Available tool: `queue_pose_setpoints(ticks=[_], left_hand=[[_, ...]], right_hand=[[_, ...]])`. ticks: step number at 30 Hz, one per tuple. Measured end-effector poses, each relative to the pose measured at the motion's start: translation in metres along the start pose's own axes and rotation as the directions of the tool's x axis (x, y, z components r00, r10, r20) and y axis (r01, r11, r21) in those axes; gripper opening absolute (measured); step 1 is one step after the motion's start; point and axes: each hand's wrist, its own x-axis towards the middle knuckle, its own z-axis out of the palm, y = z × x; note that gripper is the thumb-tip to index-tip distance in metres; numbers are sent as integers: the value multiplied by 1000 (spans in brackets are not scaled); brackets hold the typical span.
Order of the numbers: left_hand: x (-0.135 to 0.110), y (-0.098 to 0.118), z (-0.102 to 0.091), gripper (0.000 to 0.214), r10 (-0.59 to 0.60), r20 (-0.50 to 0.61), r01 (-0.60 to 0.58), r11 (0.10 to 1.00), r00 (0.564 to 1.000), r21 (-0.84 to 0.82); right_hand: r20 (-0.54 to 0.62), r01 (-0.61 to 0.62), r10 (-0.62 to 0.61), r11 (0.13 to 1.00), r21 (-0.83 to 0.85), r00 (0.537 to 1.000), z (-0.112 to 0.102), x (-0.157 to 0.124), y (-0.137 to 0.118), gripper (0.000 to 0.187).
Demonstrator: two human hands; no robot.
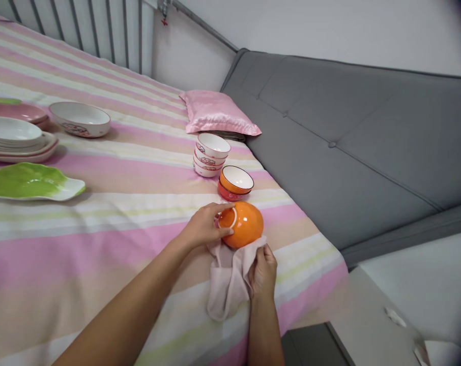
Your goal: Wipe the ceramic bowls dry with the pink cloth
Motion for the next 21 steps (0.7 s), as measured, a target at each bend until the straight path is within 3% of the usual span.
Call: queue_pose_setpoints(ticks=[3,7,16,21], left_hand=[[2,-4,2,66,-31,-20,30,999,999,-46],[2,-4,2,65,-82,-30,80,994,996,-75],[3,-5,2,67,-148,-64,142,986,987,-88],[3,-3,1,67,-135,-63,132,990,989,-48]], right_hand=[[-20,-106,109,991,86,994,-1,0,2,27],[7,-138,138,989,53,990,-2,-1,2,33],[93,-74,84,991,-111,992,2,-1,-3,31],[79,-70,79,991,-114,994,2,-1,-4,35]])
